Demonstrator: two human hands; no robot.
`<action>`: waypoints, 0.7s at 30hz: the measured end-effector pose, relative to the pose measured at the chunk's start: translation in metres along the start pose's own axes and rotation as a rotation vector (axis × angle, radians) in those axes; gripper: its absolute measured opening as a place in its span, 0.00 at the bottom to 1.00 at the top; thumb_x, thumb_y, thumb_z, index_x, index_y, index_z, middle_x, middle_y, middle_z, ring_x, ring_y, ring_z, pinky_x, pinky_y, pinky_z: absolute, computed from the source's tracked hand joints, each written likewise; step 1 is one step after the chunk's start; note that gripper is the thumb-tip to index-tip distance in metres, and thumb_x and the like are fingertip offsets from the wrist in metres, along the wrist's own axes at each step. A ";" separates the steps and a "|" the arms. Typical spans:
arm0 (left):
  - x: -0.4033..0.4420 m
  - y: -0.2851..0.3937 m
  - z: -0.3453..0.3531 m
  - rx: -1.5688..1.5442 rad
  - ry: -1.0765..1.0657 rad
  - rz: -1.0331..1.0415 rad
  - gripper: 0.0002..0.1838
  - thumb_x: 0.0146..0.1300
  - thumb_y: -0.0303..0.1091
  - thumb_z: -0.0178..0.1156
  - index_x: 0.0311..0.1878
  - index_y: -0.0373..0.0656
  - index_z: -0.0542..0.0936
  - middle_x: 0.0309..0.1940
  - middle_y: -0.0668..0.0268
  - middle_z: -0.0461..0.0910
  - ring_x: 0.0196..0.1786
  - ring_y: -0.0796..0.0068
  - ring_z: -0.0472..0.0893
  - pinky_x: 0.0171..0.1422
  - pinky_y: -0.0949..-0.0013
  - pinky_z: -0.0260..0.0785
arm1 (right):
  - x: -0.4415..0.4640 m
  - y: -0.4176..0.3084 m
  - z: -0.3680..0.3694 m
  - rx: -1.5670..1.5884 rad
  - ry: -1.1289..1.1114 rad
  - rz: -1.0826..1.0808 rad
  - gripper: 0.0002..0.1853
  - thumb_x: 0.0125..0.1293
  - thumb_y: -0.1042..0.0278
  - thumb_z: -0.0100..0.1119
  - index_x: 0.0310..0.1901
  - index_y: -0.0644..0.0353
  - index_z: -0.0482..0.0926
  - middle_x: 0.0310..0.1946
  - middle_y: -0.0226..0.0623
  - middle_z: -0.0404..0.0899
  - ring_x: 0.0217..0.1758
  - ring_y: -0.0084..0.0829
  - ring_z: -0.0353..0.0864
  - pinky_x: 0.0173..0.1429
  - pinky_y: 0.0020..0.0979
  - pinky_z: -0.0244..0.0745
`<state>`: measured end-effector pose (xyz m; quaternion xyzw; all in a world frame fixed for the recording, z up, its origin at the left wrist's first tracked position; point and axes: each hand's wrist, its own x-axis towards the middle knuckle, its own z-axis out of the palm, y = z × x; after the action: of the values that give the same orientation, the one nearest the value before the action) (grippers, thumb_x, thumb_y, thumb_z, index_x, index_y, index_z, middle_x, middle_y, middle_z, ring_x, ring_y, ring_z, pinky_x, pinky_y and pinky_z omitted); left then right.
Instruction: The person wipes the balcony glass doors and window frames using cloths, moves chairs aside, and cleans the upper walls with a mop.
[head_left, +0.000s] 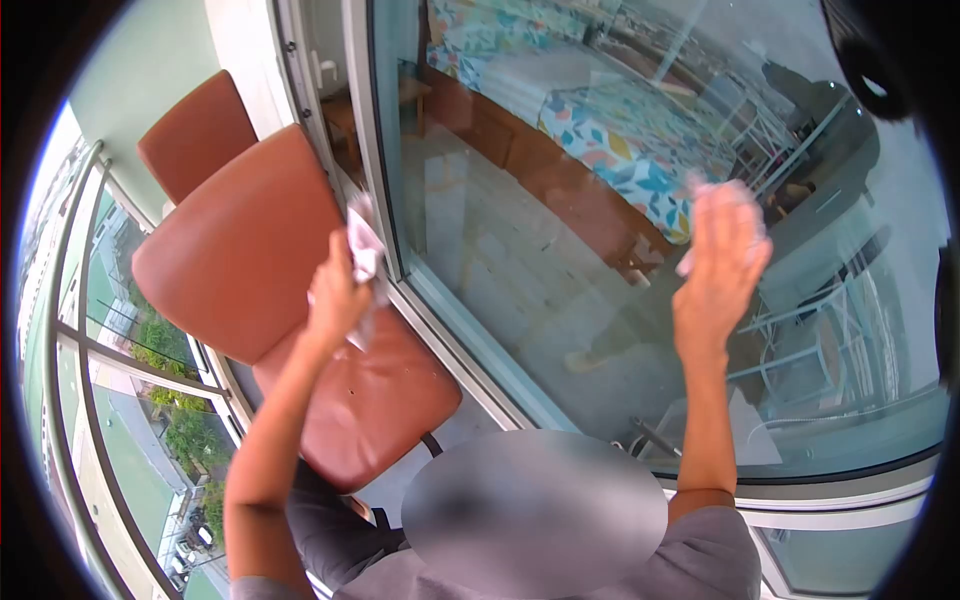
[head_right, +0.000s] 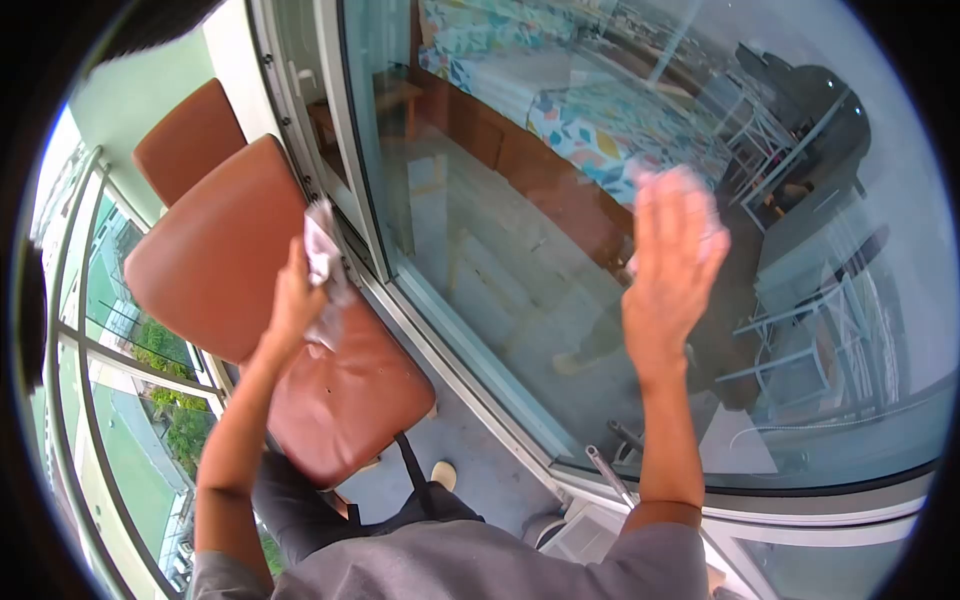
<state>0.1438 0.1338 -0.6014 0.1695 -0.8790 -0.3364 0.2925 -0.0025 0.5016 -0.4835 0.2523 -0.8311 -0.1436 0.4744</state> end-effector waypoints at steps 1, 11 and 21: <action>-0.011 -0.004 0.009 -0.104 0.009 0.037 0.21 0.54 0.21 0.53 0.53 0.40 0.63 0.35 0.42 0.79 0.43 0.37 0.78 0.44 0.48 0.71 | -0.009 -0.013 0.006 -0.027 -0.076 -0.069 0.29 0.63 0.67 0.47 0.68 0.53 0.66 0.72 0.34 0.58 0.75 0.36 0.56 0.73 0.46 0.47; -0.130 -0.034 -0.049 -0.375 -0.263 -0.157 0.44 0.53 0.14 0.48 0.74 0.59 0.56 0.52 0.47 0.78 0.55 0.48 0.79 0.57 0.61 0.69 | -0.113 -0.180 0.109 0.695 -0.326 -0.398 0.27 0.60 0.75 0.51 0.64 0.61 0.65 0.62 0.41 0.70 0.68 0.39 0.66 0.74 0.37 0.55; -0.128 -0.056 -0.093 -1.385 -0.536 -0.709 0.30 0.66 0.50 0.60 0.64 0.41 0.70 0.48 0.57 0.78 0.44 0.74 0.80 0.43 0.70 0.76 | -0.042 -0.321 -0.099 1.755 -0.445 0.198 0.21 0.64 0.80 0.49 0.59 0.63 0.67 0.50 0.43 0.76 0.53 0.36 0.77 0.59 0.33 0.70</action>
<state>0.3065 0.1110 -0.6355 0.1323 -0.4064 -0.9040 -0.0126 0.1909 0.2578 -0.6166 0.4166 -0.7321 0.5367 -0.0494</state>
